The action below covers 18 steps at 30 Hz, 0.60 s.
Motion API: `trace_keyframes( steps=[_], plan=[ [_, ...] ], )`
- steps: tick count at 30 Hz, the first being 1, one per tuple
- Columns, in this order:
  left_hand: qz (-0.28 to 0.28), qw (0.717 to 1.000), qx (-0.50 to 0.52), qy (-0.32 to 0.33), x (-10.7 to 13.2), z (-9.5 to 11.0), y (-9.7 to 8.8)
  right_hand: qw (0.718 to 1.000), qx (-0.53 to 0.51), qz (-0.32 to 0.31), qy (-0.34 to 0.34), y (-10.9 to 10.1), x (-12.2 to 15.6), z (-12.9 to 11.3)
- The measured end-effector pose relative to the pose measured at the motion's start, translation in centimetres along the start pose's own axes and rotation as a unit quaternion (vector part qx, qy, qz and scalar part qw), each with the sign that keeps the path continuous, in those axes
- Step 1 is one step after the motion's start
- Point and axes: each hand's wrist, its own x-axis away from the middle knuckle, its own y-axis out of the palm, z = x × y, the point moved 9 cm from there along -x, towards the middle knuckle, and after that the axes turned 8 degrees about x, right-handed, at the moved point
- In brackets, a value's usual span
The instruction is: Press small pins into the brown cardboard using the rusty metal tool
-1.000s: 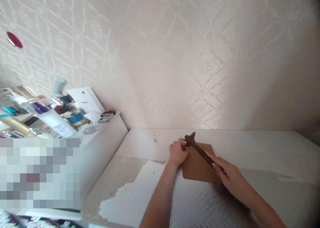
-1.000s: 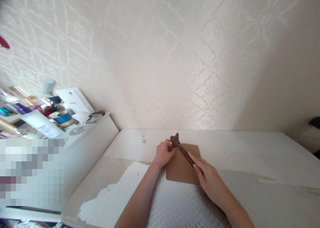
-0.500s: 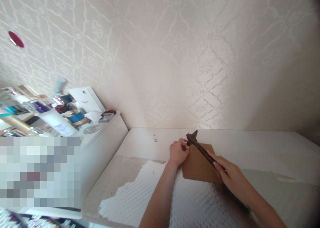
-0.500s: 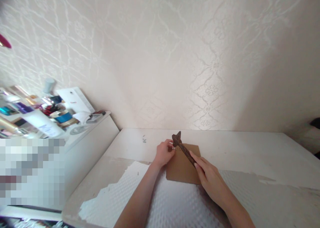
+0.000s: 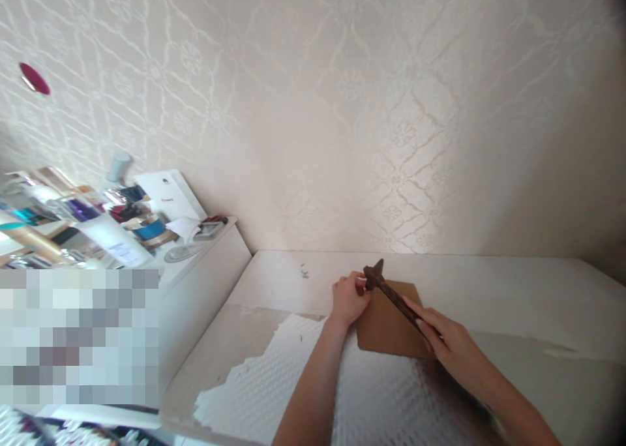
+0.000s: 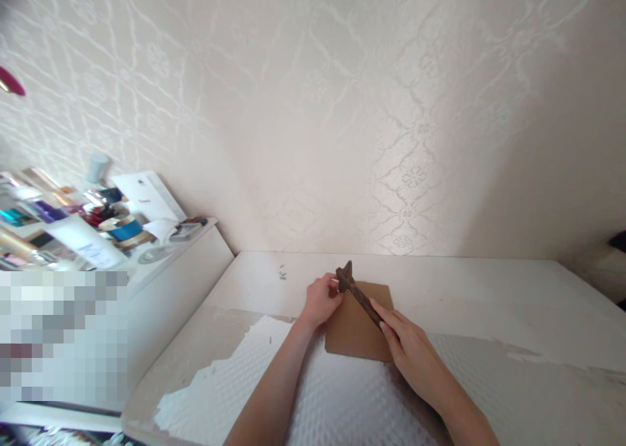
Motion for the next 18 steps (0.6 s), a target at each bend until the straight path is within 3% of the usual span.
trace_keyframes(
  steps=[4, 7, 10, 14, 18],
  plan=[
    [0.005, 1.000, 0.003, 0.009, 0.0, 0.0, 0.0, 1.000, 0.022, 0.016, 0.003, -0.7, -0.1, 0.6],
    [0.010, 1.000, 0.005, 0.015, 0.1, 0.0, 0.0, 0.991, 0.090, 0.100, 0.024, -2.8, -0.1, 2.0],
    [0.012, 1.000, 0.008, 0.016, 0.1, -0.2, 0.0, 0.962, 0.198, 0.163, 0.096, -4.8, 0.3, 4.0],
    [0.020, 0.999, 0.022, 0.014, 0.1, -0.4, -0.1, 0.922, 0.289, 0.148, 0.212, -6.5, 1.5, 7.0],
    [0.052, 0.996, 0.077, 0.000, 0.0, -0.9, -0.9, 0.897, 0.320, 0.116, 0.281, -7.5, 2.9, 10.2]
  ],
)
